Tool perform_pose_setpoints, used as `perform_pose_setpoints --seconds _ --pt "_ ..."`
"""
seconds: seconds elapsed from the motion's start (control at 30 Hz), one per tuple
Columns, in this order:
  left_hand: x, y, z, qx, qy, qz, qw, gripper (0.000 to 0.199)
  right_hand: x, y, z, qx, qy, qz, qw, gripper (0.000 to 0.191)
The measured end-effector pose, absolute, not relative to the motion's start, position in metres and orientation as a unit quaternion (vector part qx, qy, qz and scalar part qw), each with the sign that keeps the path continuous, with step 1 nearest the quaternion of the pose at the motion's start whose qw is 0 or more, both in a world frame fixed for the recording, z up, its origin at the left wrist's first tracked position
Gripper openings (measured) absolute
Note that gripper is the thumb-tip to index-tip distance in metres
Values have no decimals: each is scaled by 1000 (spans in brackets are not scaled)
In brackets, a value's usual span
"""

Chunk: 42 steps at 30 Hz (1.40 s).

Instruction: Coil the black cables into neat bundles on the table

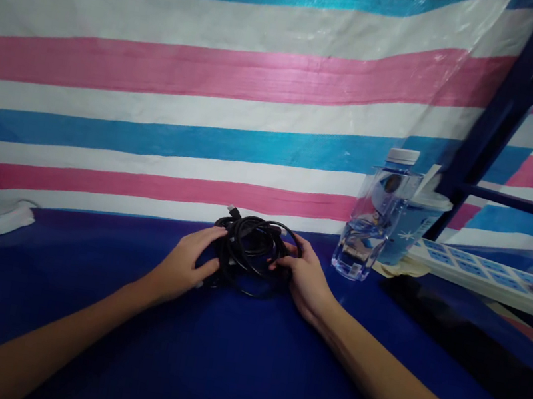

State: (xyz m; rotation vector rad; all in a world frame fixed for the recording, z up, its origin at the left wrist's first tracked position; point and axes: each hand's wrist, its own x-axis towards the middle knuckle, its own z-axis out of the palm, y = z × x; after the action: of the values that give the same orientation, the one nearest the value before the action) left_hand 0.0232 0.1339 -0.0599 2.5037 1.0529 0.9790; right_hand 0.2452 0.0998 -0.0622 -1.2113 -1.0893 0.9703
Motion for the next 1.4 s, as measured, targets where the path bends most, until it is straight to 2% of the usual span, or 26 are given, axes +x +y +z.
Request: perform_pose_setpoints --seconds 0.17,0.23,0.3,0.37,0.43,0.53,0.6,0.67,0.77,0.83,0.9,0.97,1.03,1.13,1.2,1.3,1.4 --pt "11 139 -37 897 404 177 8 63 270 105 -56 -607 -547 279 504 35" --pt "-3 147 -26 896 417 150 -39 60 282 107 -56 -637 -567 217 475 29" --pt "-20 155 -17 894 425 133 -59 50 290 108 -56 -648 -590 145 458 34" --pt "-38 162 -10 899 422 116 -36 45 290 105 -55 -637 -618 90 451 48" --pt "-50 165 -6 911 397 101 36 38 282 99 -51 -602 -675 22 426 56" --pt "-55 162 -2 916 369 94 126 39 258 89 -41 -519 -771 -73 362 49" --pt "-51 158 2 911 375 108 134 36 236 88 -32 -468 -821 -65 321 42" --pt "-48 154 11 906 376 130 145 31 213 94 -21 -423 -859 -27 288 44" --pt "-49 150 26 897 366 163 185 32 181 117 -2 -377 -883 -12 279 64" --pt "-54 151 34 893 363 201 176 36 165 137 13 -356 -890 0 285 69" --pt "-61 156 37 889 362 249 128 38 153 155 24 -345 -902 71 251 56" --pt "-70 165 35 881 377 278 68 37 149 168 31 -365 -895 117 228 33" --pt "-82 175 28 863 441 244 43 39 152 175 33 -413 -869 120 245 19" --pt "-103 191 11 817 556 136 73 46 169 179 28 -507 -800 115 300 41" --pt "-115 198 -2 798 587 82 110 41 186 179 19 -566 -751 113 320 46" --pt "-124 203 -18 780 607 52 141 34 211 177 6 -627 -710 87 308 36" --pt "-125 202 -25 760 630 69 147 47 227 174 2 -647 -704 32 293 18"
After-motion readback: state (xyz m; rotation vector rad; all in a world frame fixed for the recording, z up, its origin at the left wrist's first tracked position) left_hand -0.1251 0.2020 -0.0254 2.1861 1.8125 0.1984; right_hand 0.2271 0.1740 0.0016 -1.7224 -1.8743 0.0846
